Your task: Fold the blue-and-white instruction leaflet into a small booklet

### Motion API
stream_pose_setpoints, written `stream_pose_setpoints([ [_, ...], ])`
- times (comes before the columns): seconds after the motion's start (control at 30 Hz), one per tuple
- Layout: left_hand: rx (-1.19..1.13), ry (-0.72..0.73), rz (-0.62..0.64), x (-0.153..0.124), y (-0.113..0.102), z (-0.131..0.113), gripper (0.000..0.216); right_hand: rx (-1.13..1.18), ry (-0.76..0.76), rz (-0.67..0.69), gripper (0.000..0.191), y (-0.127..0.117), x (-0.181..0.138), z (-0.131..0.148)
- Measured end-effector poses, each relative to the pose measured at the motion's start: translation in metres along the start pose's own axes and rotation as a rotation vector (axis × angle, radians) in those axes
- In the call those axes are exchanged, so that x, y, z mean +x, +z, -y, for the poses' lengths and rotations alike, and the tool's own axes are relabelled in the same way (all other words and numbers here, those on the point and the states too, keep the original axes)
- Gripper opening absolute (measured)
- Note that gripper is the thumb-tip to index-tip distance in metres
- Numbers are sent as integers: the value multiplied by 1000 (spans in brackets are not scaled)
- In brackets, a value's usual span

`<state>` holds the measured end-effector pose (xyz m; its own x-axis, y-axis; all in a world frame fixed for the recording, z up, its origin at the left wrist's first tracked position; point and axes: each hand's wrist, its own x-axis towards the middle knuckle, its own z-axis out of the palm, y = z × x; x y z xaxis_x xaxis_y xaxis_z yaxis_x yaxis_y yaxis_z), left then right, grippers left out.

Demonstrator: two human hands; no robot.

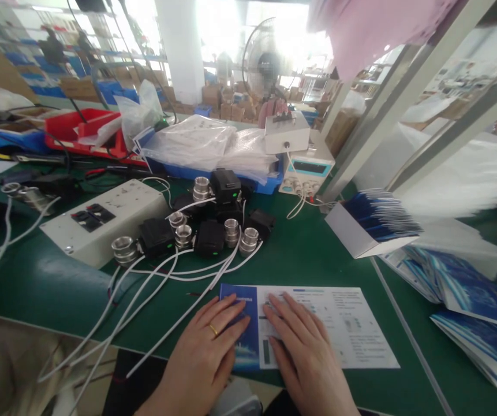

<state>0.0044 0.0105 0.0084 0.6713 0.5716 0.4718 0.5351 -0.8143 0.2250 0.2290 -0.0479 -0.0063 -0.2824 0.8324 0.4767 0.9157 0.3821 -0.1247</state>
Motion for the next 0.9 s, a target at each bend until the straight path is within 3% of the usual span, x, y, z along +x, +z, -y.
stream_pose_setpoints([
  [0.9,-14,-22,28,-2,-1,2,42,23,3,29,41,-4,2,-1],
])
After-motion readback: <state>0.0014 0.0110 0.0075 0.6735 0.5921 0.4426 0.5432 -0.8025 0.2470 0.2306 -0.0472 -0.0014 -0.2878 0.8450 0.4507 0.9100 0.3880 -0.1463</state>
